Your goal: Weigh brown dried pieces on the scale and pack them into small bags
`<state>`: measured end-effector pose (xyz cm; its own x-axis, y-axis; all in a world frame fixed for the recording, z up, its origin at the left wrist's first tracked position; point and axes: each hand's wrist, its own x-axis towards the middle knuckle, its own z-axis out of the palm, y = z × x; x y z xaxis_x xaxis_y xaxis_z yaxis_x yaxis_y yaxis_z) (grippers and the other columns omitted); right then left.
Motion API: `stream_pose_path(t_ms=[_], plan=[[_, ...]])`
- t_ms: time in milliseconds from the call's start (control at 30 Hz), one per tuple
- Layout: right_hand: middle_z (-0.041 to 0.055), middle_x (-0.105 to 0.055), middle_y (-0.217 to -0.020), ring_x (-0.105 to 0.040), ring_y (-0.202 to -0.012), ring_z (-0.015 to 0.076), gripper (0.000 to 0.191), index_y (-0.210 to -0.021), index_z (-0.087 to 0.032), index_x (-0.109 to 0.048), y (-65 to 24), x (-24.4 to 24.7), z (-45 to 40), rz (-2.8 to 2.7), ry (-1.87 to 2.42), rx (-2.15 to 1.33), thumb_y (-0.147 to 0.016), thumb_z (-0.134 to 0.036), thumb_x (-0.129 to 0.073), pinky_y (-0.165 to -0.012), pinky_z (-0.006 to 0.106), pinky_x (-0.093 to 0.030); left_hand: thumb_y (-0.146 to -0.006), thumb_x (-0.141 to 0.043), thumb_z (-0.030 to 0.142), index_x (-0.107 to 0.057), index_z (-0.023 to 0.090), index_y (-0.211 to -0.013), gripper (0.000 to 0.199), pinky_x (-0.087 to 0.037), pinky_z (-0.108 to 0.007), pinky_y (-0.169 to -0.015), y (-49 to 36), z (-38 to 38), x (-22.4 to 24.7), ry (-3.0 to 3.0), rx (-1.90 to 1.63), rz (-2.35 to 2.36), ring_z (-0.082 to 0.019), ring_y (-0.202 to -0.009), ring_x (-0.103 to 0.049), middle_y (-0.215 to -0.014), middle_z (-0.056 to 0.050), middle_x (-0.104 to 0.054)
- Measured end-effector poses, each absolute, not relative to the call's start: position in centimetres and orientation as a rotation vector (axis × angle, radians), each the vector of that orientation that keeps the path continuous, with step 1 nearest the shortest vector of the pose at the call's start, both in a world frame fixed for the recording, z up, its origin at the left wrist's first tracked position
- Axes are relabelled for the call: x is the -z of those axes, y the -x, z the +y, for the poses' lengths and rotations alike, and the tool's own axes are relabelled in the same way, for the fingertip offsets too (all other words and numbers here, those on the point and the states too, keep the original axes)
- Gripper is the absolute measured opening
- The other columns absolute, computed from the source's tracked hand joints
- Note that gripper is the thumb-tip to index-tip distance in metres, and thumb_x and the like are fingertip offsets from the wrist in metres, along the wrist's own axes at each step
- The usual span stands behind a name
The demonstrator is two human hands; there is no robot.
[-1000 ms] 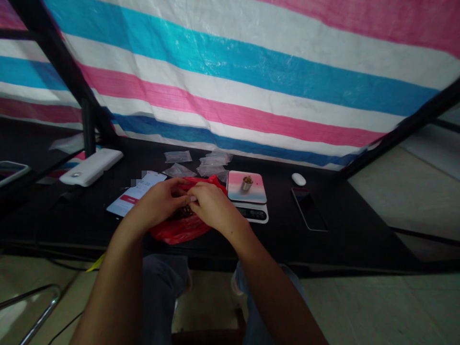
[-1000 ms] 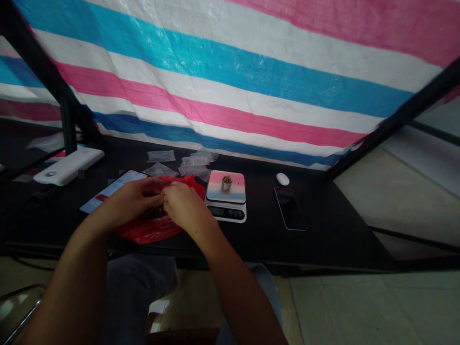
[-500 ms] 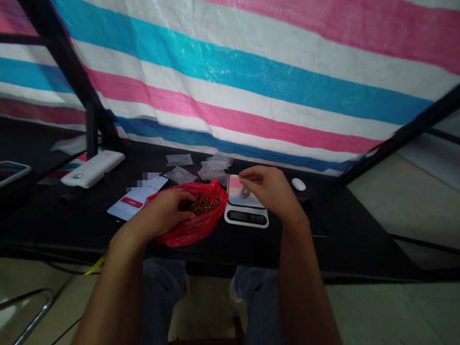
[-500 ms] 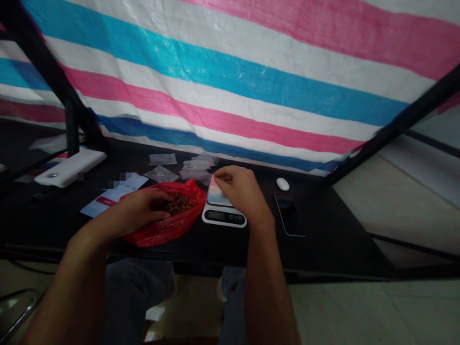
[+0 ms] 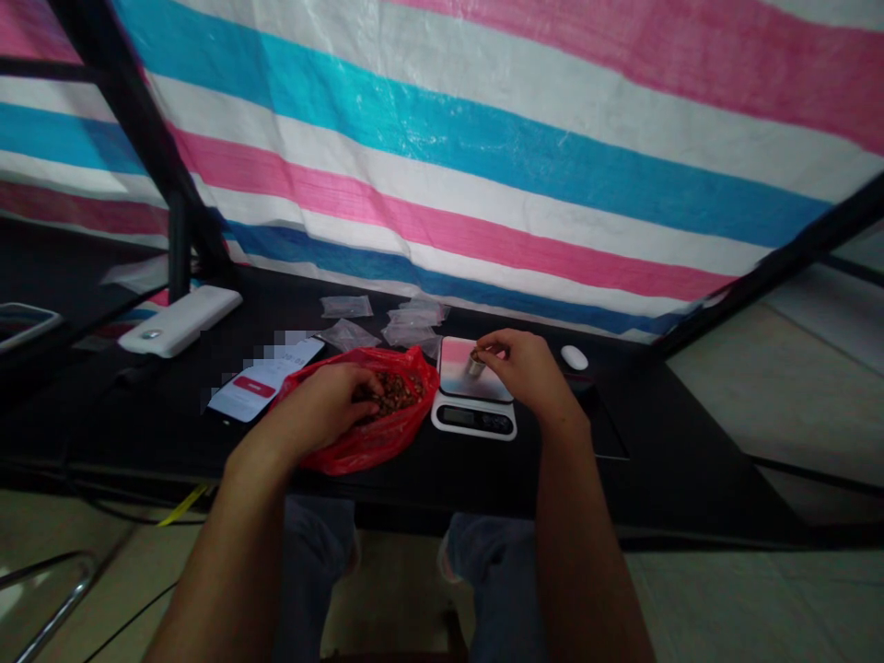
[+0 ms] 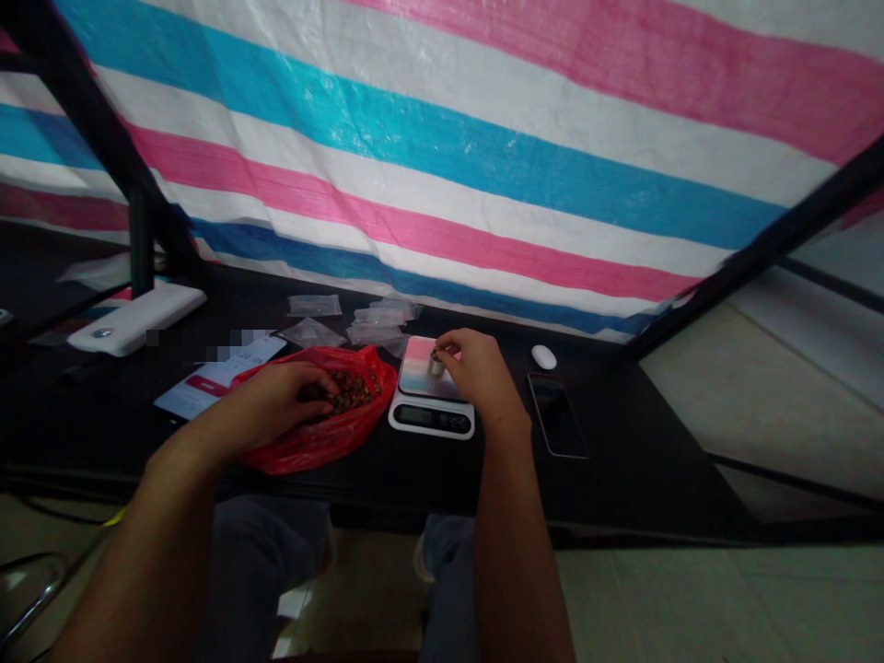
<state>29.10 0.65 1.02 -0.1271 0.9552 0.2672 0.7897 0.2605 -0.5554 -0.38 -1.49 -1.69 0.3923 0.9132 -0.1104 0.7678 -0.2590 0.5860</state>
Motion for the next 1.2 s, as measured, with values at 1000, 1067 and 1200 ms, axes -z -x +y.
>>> stream_pose_path(t_ms=[1000,1067,1200], plan=[[0.0066,-0.08,-0.097,-0.073,-0.086,0.0193,0.017,-0.106,-0.018,-0.08,-25.1,-2.3,-1.7,-1.989,1.233,-0.561,-0.095,-0.019,-0.068,-0.082,0.031,-0.056,-0.08,-0.07,0.051,-0.085,0.023,-0.098,0.037,-0.054,-0.037,-0.086,0.5,-1.8,0.5,-1.855,-0.7,1.468,-0.029,-0.092,-0.076,-0.099,-0.006,-0.085],[0.0071,-0.079,-0.103,-0.072,-0.088,0.0184,0.019,-0.11,-0.017,-0.079,-22.6,-1.5,-2.1,-2.081,1.134,-0.579,-0.094,-0.014,-0.069,-0.085,0.031,-0.055,-0.078,-0.073,0.054,-0.085,0.02,-0.101,0.043,-0.056,-0.037,-0.079,0.6,-1.9,0.3,-1.712,-0.738,1.428,-0.028,-0.086,-0.076,-0.095,-0.007,-0.085],[0.011,-0.074,-0.12,-0.068,-0.108,0.0218,0.029,-0.124,-0.016,-0.073,-18.7,0.6,-2.2,-2.222,1.044,-0.507,-0.095,-0.011,-0.068,-0.098,0.035,-0.053,-0.072,-0.079,0.055,-0.085,0.02,-0.096,0.043,-0.058,-0.032,-0.068,0.9,-2.0,0.4,-1.507,-0.807,1.317,-0.024,-0.076,-0.074,-0.091,-0.007,-0.084]])
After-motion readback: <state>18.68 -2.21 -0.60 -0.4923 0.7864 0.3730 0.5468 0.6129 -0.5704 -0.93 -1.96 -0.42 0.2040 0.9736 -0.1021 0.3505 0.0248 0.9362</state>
